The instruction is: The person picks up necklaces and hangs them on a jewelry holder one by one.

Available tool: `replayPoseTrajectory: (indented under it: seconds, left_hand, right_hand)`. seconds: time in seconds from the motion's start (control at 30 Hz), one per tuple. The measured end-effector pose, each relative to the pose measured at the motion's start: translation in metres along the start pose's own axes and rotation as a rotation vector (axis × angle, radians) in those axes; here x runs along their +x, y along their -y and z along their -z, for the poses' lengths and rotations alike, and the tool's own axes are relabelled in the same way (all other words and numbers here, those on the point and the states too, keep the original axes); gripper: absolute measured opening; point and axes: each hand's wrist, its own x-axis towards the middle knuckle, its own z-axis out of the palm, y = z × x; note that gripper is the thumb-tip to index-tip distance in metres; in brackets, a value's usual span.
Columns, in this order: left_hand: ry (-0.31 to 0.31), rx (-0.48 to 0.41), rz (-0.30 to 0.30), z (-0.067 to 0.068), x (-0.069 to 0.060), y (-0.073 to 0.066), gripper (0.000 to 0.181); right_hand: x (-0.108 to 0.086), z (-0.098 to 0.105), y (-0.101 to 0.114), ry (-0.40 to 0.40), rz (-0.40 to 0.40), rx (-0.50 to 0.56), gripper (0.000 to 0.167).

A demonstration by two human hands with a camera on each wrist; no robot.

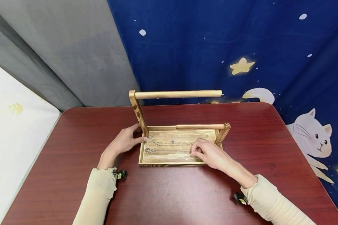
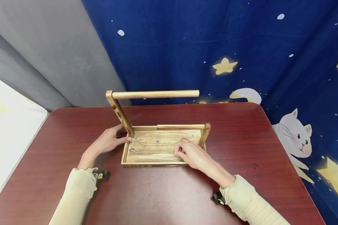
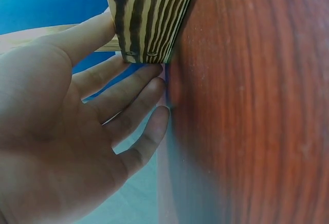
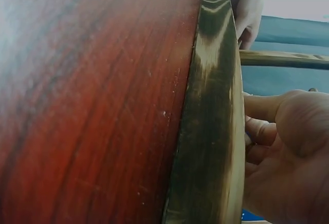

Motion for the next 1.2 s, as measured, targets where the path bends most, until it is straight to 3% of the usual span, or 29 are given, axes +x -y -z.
replayPoseTrajectory:
  seconds: [0.47,0.8,1.2]
  left_hand:
    - [-0.005,0.003,0.003,0.004,-0.003,0.002,0.047]
    - [0.003,-0.018,0.012,0.006,-0.004,0.005,0.053]
    - [0.031,-0.018,-0.011,0.002,-0.003,0.001,0.049]
  right_hand:
    - [0.001,0.007,0.005,0.050,-0.001,0.123,0.012]
    - [0.001,0.012,0.006,0.046,0.004,0.289,0.007]
    - [-0.001,0.022,0.008,0.137,-0.062,0.514,0.006]
